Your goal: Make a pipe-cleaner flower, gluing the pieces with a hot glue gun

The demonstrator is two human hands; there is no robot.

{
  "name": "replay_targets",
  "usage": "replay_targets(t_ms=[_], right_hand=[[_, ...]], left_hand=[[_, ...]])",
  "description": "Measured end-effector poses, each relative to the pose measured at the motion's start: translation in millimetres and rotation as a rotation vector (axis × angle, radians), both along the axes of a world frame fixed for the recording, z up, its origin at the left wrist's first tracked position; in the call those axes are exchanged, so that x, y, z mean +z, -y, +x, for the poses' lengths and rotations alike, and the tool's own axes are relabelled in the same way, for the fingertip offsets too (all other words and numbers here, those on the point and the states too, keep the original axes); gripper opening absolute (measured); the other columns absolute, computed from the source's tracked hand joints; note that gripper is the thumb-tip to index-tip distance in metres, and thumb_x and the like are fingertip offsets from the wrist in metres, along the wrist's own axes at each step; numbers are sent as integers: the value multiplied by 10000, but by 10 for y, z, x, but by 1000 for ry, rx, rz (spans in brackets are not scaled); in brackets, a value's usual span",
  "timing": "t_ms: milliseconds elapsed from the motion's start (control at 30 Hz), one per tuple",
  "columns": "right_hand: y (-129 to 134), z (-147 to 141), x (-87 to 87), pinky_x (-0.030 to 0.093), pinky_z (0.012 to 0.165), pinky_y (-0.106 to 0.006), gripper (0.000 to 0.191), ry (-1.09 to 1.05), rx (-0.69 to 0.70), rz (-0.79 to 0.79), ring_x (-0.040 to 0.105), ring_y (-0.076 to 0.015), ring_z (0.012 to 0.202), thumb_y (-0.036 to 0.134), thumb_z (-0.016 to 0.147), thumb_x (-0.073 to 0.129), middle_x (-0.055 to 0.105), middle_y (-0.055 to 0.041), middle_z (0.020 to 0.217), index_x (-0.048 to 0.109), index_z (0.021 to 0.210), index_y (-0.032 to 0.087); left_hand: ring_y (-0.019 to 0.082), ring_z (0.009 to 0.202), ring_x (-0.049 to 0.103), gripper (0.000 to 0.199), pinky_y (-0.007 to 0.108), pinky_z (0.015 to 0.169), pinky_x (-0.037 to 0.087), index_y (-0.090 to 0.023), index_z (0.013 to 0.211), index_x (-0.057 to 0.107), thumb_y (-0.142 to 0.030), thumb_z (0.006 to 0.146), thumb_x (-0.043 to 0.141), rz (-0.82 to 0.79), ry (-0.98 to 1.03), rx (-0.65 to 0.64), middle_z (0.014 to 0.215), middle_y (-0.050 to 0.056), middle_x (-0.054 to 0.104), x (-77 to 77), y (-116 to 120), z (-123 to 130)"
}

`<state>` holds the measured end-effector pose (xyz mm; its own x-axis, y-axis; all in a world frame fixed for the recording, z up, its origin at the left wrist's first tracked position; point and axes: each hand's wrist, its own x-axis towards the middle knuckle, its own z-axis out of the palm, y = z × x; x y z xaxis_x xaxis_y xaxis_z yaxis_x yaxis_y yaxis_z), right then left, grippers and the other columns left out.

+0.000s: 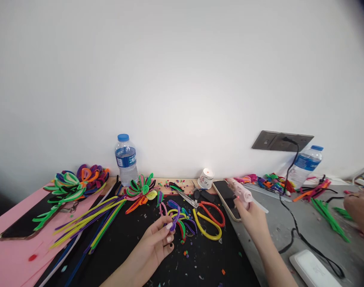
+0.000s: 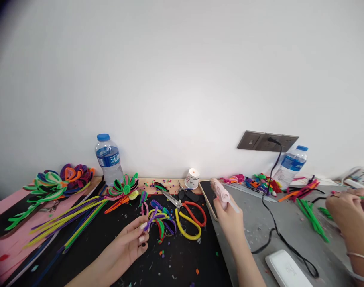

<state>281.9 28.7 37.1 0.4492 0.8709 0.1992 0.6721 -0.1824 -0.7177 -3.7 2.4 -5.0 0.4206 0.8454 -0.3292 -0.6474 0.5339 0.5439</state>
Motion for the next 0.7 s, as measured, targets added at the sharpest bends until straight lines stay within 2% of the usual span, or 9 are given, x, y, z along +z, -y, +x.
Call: replay_targets(t_ms=[100, 200, 367, 433, 500, 567, 600, 667, 700], right_hand=[[4, 262, 16, 413, 564, -313, 367, 258, -213, -186, 600, -273, 673, 387, 759, 436, 653, -98, 752, 567, 1021, 166], [20, 531, -39, 435, 571, -341, 424, 343, -322, -314, 620, -308, 745, 384, 776, 418, 638, -174, 888, 536, 1092, 127], [58, 772, -99, 440, 658, -429, 443, 353, -452, -364, 563, -413, 928, 284, 751, 462, 570, -312, 938, 556, 1075, -3], [71, 770, -68, 428, 679, -465, 436, 349, -510, -370, 509, -451, 996, 274, 739, 478, 529, -341, 999, 575, 1064, -1], [77, 718, 0, 398, 717, -515, 452, 346, -552, -297, 425, -485, 1070, 298, 739, 482, 464, -342, 1108, 572, 1091, 30], [68, 603, 88, 365, 773, -529, 445, 340, -516, -132, 390, -469, 1096, 320, 736, 488, 472, -292, 1130, 575, 1094, 70], [59, 515, 131, 368, 792, -498, 411, 323, -449, -62, 428, -427, 1069, 314, 741, 480, 526, -246, 1070, 586, 1068, 88], [35, 267, 197, 426, 707, -361, 321, 236, -266, 8, 558, -283, 839, 317, 766, 454, 608, -115, 863, 612, 988, 149], [24, 109, 217, 424, 618, -316, 321, 51, -94, 54, 554, -235, 714, 334, 779, 451, 600, -90, 783, 606, 975, 134]], left_hand=[[46, 538, 472, 178, 205, 579, 420, -181, 843, 619, -194, 691, 710, -3, -14, 13, 638, -38, 510, 30, 10, 7], [53, 554, 487, 219, 207, 591, 429, -182, 843, 618, -211, 660, 736, -9, -32, 14, 637, -36, 515, 56, 21, 13], [56, 571, 502, 232, 203, 594, 438, -183, 834, 618, -203, 643, 749, -2, -55, 10, 649, -33, 531, 70, 32, 14], [61, 583, 510, 229, 204, 601, 442, -182, 845, 618, -202, 653, 741, 3, -63, 10, 650, -30, 533, 78, 31, 8], [66, 592, 517, 216, 203, 602, 442, -181, 843, 616, -197, 662, 733, 5, -68, 12, 652, -26, 541, 93, 31, 5], [67, 585, 517, 202, 202, 596, 440, -180, 826, 614, -185, 662, 732, 7, -69, 12, 648, -24, 551, 113, 30, 6], [66, 577, 514, 196, 201, 590, 438, -178, 815, 613, -179, 660, 733, 8, -68, 13, 640, -23, 555, 124, 31, 9], [64, 557, 505, 187, 201, 579, 433, -175, 792, 611, -176, 654, 737, 8, -66, 21, 617, -26, 553, 140, 33, 17], [64, 551, 503, 184, 202, 578, 432, -174, 785, 612, -178, 652, 739, 6, -66, 25, 606, -28, 551, 145, 35, 22]])
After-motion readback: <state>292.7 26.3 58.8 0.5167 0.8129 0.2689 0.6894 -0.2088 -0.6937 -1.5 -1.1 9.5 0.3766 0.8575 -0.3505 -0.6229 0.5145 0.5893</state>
